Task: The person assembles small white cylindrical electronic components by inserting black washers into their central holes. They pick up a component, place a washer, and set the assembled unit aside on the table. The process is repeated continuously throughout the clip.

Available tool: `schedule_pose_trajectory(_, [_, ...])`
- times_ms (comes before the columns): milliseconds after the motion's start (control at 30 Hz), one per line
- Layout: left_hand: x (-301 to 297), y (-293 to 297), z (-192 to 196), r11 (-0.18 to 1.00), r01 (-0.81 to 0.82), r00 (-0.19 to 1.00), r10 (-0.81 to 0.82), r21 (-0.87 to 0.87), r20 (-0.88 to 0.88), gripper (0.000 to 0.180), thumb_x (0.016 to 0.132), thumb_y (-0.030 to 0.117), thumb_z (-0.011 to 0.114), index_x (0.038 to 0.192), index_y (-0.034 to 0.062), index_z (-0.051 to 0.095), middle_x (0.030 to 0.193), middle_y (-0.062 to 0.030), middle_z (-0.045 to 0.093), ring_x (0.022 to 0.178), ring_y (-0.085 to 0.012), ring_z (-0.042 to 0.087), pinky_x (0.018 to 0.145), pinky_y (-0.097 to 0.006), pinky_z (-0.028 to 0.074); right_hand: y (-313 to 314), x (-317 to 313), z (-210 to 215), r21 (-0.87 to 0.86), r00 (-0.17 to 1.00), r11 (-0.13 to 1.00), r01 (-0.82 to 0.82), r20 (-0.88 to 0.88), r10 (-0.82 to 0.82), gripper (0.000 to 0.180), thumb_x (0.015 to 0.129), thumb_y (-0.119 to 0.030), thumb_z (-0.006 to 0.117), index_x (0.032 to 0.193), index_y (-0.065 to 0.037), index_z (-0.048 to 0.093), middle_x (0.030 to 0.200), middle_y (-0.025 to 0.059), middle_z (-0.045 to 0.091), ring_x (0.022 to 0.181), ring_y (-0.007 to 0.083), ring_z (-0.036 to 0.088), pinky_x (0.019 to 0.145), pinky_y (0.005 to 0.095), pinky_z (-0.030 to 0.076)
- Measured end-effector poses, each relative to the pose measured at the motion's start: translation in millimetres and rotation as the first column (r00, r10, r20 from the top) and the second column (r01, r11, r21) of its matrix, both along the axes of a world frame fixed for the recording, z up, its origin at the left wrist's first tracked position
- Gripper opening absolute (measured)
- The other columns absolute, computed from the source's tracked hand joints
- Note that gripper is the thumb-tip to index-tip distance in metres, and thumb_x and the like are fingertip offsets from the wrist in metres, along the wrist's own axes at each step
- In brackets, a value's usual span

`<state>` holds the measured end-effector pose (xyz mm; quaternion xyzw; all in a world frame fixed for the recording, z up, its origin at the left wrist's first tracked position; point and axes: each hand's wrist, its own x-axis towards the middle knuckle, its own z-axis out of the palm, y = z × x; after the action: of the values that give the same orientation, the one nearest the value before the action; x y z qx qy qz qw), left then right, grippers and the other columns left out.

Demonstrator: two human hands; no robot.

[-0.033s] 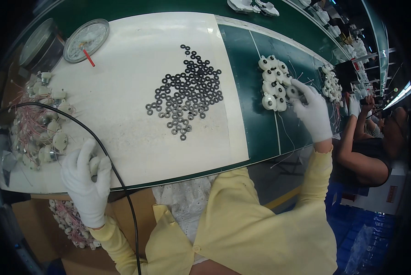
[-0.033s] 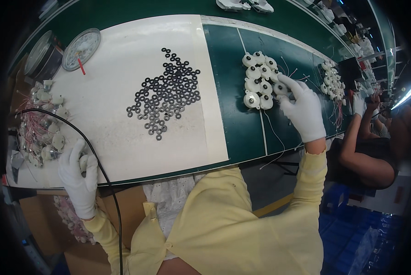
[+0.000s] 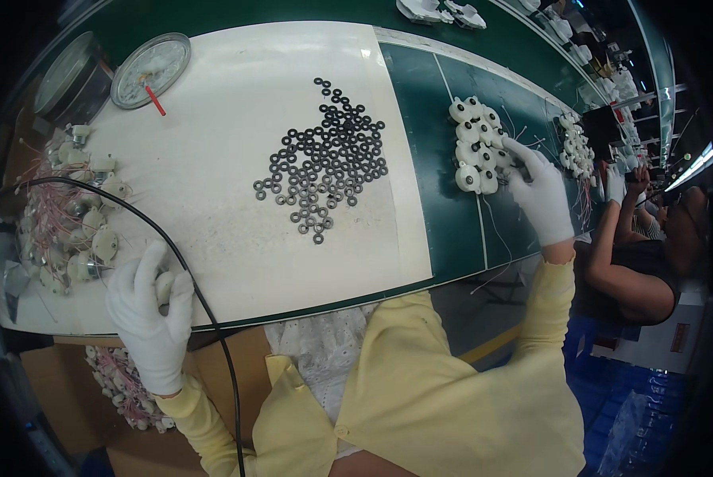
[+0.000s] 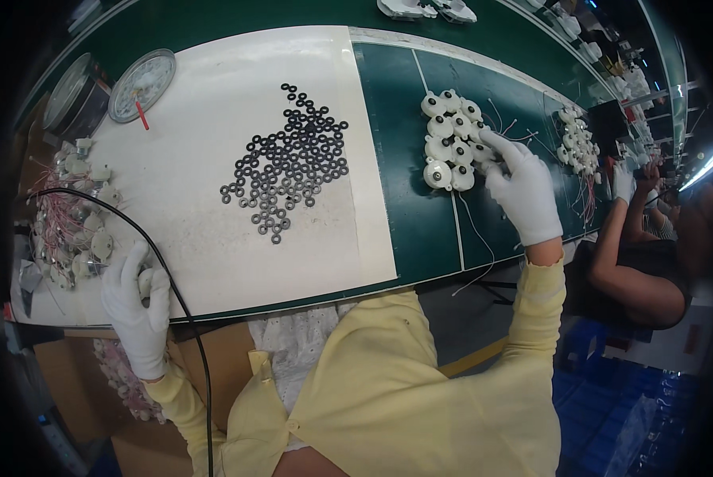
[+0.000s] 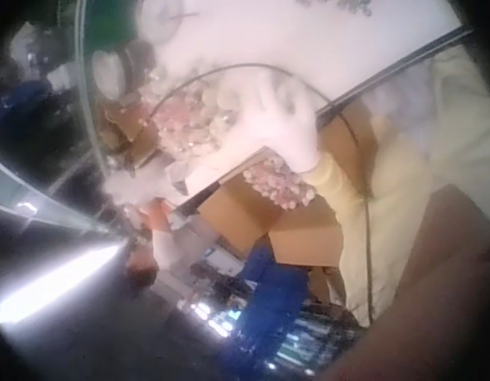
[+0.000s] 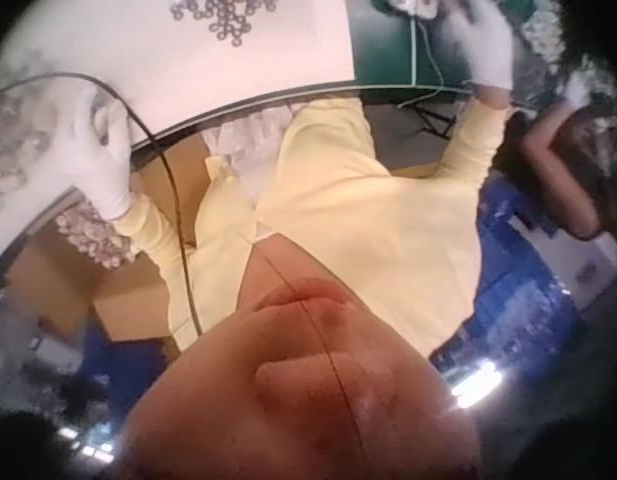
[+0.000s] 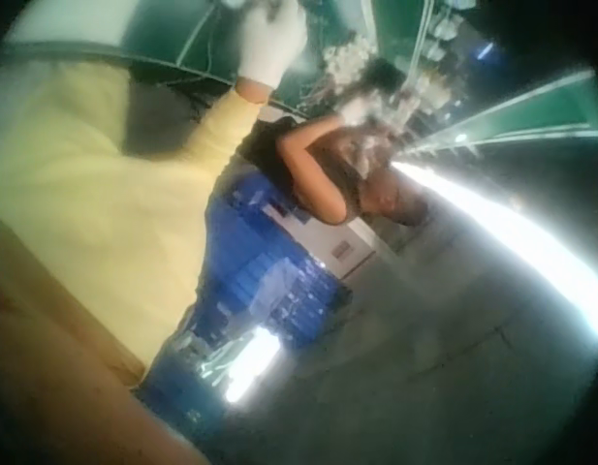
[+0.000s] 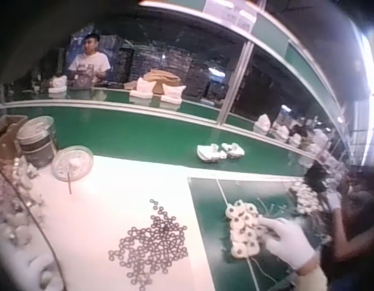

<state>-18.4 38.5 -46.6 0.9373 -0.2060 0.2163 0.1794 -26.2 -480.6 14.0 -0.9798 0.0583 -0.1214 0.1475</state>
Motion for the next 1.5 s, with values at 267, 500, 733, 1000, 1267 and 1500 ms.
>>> schedule_pose_trajectory(267, [-0.4, 0.6, -0.4, 1.000, -0.013, 1.000, 0.013, 0.013, 0.019, 0.050, 0.084, 0.013, 0.077, 0.132, 0.0074, 0.064, 0.107, -0.0125, 0.062, 0.096, -0.0345, 0.059, 0.087, -0.045, 0.047, -1.3, 2.5, -15.2, 0.237, 0.967, 0.940, 0.246, -0.121, -0.223, 0.020, 0.092, -0.008, 0.072, 0.111, -0.002, 0.069, 0.078, 0.0023, 0.069, 0.062, 0.0070, 0.060, 0.057, 0.0263, 0.049])
schedule_pose_trajectory(500, [-0.8, -1.0, 4.0, 1.000, -0.010, 1.000, 0.010, 0.003, -0.016, 0.049, 0.086, 0.010, 0.074, 0.134, 0.0067, 0.063, 0.108, -0.0133, 0.064, 0.097, -0.0345, 0.059, 0.088, -0.045, 0.048, -11.8, -0.7, -27.1, 0.159, 0.997, 0.984, 0.078, -0.034, -0.074, 0.013, 0.091, -0.003, 0.071, 0.104, -0.001, 0.069, 0.082, 0.0018, 0.068, 0.067, 0.0054, 0.058, 0.063, 0.0230, 0.048])
schedule_pose_trajectory(733, [1.4, -2.1, 1.4, 0.999, -0.017, 0.999, 0.018, -0.028, 0.040, 0.049, 0.078, 0.017, 0.084, 0.124, 0.0088, 0.068, 0.101, -0.0091, 0.063, 0.092, -0.0315, 0.059, 0.084, -0.044, 0.046, 32.1, -16.6, 17.8, 0.308, 0.986, 0.951, -0.028, 0.167, -0.025, 0.021, 0.093, 0.004, 0.065, 0.112, 0.000, 0.071, 0.091, 0.0049, 0.071, 0.072, 0.0098, 0.062, 0.067, 0.0249, 0.050])
schedule_pose_trajectory(1000, [-5.6, -2.7, -1.5, 0.989, -0.150, 0.983, 0.150, -0.008, 0.108, 0.039, 0.080, 0.021, 0.083, 0.116, 0.0116, 0.073, 0.099, -0.0077, 0.061, 0.093, -0.0319, 0.058, 0.084, -0.044, 0.047, 164.0, -0.2, -5.8, -0.192, 0.738, 0.715, -0.673, -0.109, 0.665, 0.052, 0.077, -0.005, 0.072, 0.128, -0.015, 0.069, 0.081, 0.0026, 0.062, 0.076, 0.0256, 0.060, 0.070, 0.0403, 0.045])
schedule_pose_trajectory(1267, [-21.4, 5.2, -15.6, 0.966, -0.252, 0.918, 0.219, 0.060, 0.331, 0.039, 0.081, 0.022, 0.077, 0.120, 0.0158, 0.074, 0.127, -0.0101, 0.068, 0.128, -0.0405, 0.055, 0.104, -0.048, 0.048, 158.9, -2.6, -19.8, -0.138, 0.709, 0.696, -0.705, -0.127, 0.693, 0.054, 0.077, -0.008, 0.069, 0.131, -0.015, 0.068, 0.069, 0.0005, 0.060, 0.061, 0.0239, 0.056, 0.063, 0.0393, 0.045])
schedule_pose_trajectory(1500, [-15.0, 12.2, 4.3, 0.991, -0.038, 0.994, 0.025, 0.125, 0.103, 0.047, 0.082, 0.012, 0.074, 0.128, 0.0090, 0.066, 0.121, -0.0099, 0.070, 0.124, -0.0420, 0.058, 0.104, -0.052, 0.047, 164.5, -1.7, -20.2, -0.144, 0.758, 0.747, -0.650, -0.042, 0.651, 0.051, 0.079, -0.008, 0.069, 0.130, -0.015, 0.068, 0.066, -0.0004, 0.057, 0.060, 0.0228, 0.055, 0.062, 0.0387, 0.045])
